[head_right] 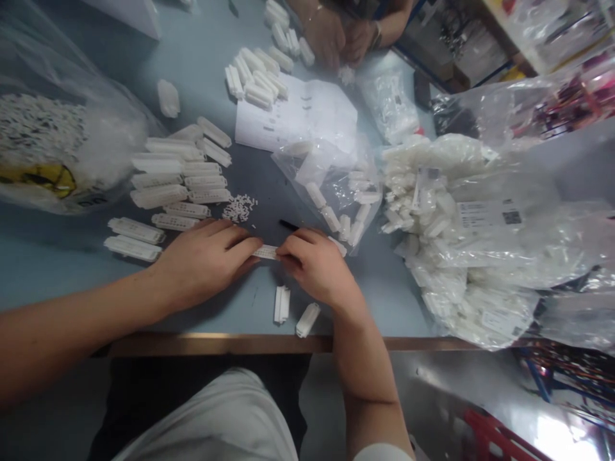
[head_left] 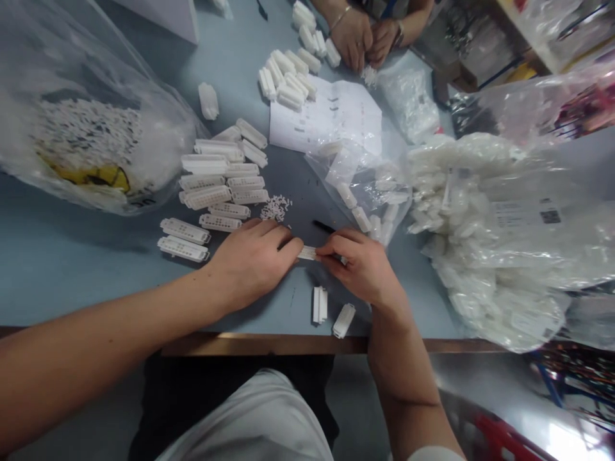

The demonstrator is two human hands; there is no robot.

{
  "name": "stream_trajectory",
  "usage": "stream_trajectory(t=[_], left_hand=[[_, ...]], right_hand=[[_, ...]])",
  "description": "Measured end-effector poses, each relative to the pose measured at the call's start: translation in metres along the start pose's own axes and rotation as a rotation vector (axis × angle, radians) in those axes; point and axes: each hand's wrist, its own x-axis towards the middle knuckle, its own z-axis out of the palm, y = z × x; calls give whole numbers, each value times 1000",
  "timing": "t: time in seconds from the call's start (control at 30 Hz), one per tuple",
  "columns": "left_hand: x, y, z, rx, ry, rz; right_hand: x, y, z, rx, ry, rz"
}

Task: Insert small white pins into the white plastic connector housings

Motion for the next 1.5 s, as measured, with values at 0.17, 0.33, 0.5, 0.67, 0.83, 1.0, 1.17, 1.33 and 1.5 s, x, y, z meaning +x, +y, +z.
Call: stream_trajectory(t=[0.17, 0.33, 0.5, 0.67, 0.83, 1.0, 1.17, 1.33, 1.5], left_hand=[[0, 1, 0, 11, 32, 28], [1, 0, 1, 24, 71, 55], [2, 1, -1, 46, 106, 95], [2, 1, -3, 37, 117, 98], [1, 1, -2, 17, 120, 117], [2, 2, 0, -10, 129, 136], [3, 0, -2, -54, 103, 108], [3, -1, -2, -6, 75, 85], [2, 1, 1, -10, 95, 91]], right_hand=[[1, 0, 1, 36, -17, 16], [1, 0, 2, 35, -37, 30], [1, 0, 1, 53, -38, 23], [2, -1, -1, 75, -56, 48], [4, 5, -2, 208, -132, 79], [8, 10, 2, 368, -176, 138], [10, 6, 3, 374, -180, 282], [10, 7, 0, 366, -186, 258], [13, 4, 2, 275, -170, 222]])
